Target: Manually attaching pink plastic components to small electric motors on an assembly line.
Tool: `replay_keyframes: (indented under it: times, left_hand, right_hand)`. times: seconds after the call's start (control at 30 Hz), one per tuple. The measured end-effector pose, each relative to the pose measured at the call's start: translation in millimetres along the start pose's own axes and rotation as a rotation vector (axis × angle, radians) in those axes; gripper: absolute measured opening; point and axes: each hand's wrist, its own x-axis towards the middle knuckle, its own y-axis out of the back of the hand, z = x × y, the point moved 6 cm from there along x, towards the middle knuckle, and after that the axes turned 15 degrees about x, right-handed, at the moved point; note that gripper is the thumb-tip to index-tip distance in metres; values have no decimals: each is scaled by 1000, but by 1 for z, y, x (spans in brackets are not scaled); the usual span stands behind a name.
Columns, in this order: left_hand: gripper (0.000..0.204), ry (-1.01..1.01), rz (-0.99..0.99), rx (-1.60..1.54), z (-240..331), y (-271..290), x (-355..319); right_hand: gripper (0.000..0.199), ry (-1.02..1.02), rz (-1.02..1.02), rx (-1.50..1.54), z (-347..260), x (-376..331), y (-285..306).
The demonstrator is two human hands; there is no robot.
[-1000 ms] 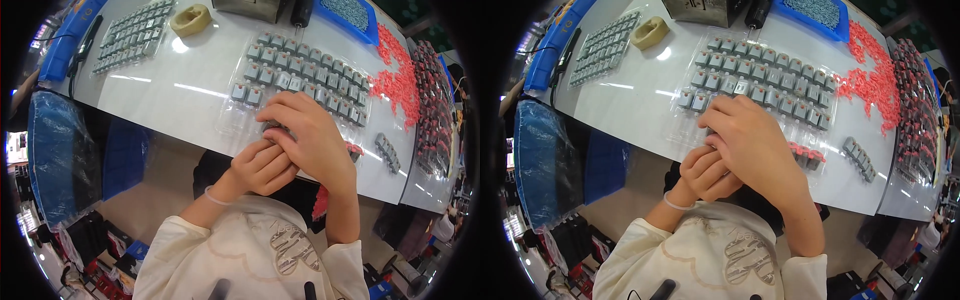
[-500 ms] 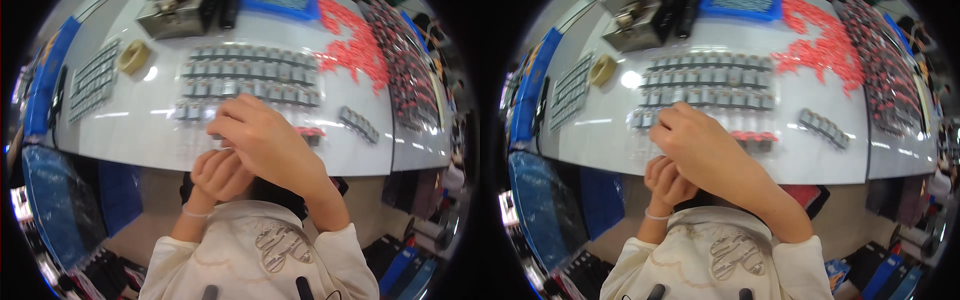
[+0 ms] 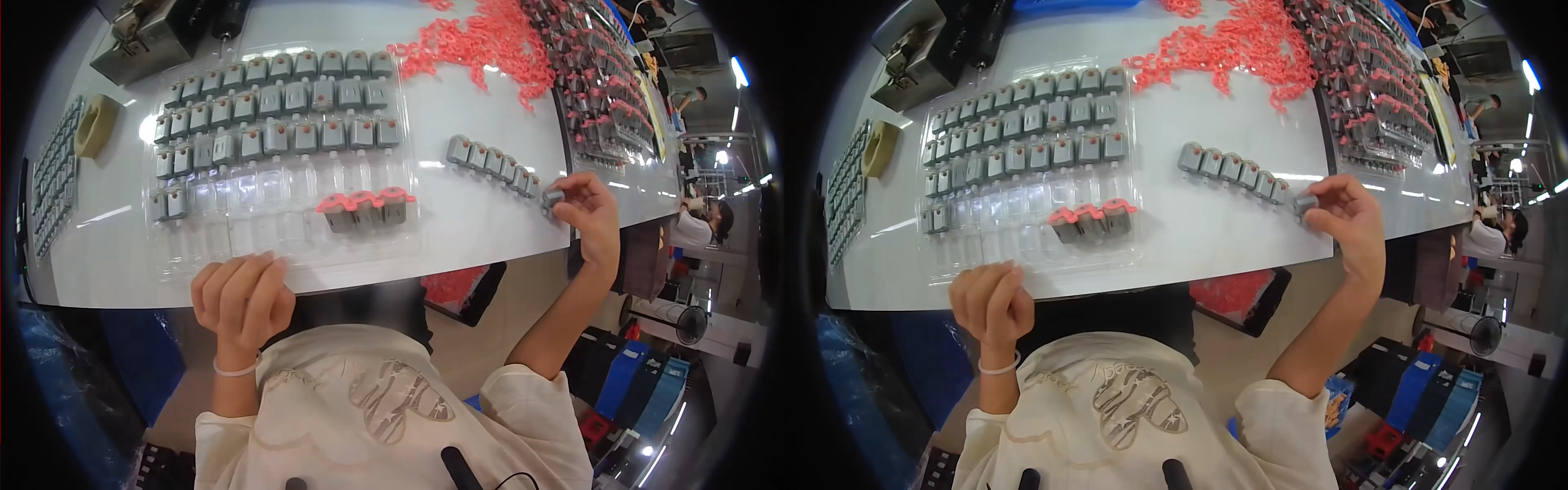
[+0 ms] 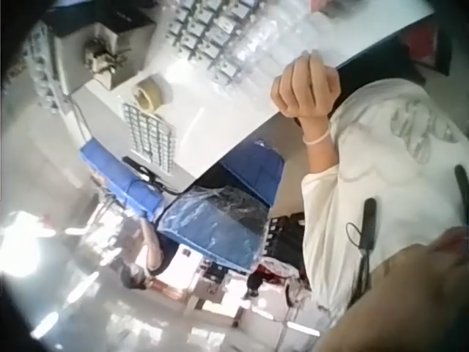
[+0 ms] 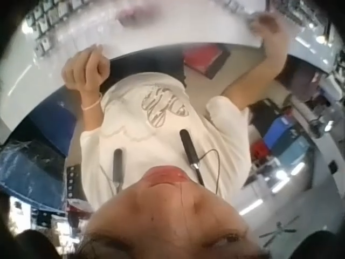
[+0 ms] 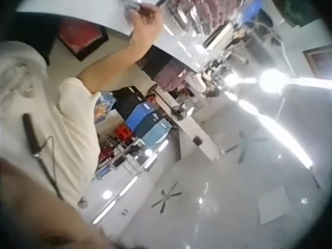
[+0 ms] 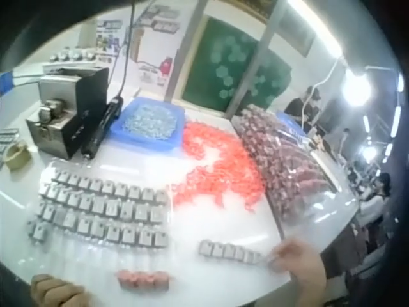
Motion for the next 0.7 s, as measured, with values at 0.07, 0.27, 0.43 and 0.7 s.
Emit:
replay_keyframes:
  times: [0.07,0.27,0.43,0.7]
  left_hand:
    - [20,-6,-16,2,2,-2,-1]
    - [21,17,-29,13,-1,0,-1]
    - [19,-4,-48,-28,1,1,-1]
    - [21,14,-13,-2,-8,3,-5]
  right_hand:
    - [31,-56,40,-26,8,1,-4]
    - [26,28,-48,-43,1,9,-13]
    - [29,121,-100,-205,-1,7,-17]
    - [31,247,36,-443,-18,-9,-42]
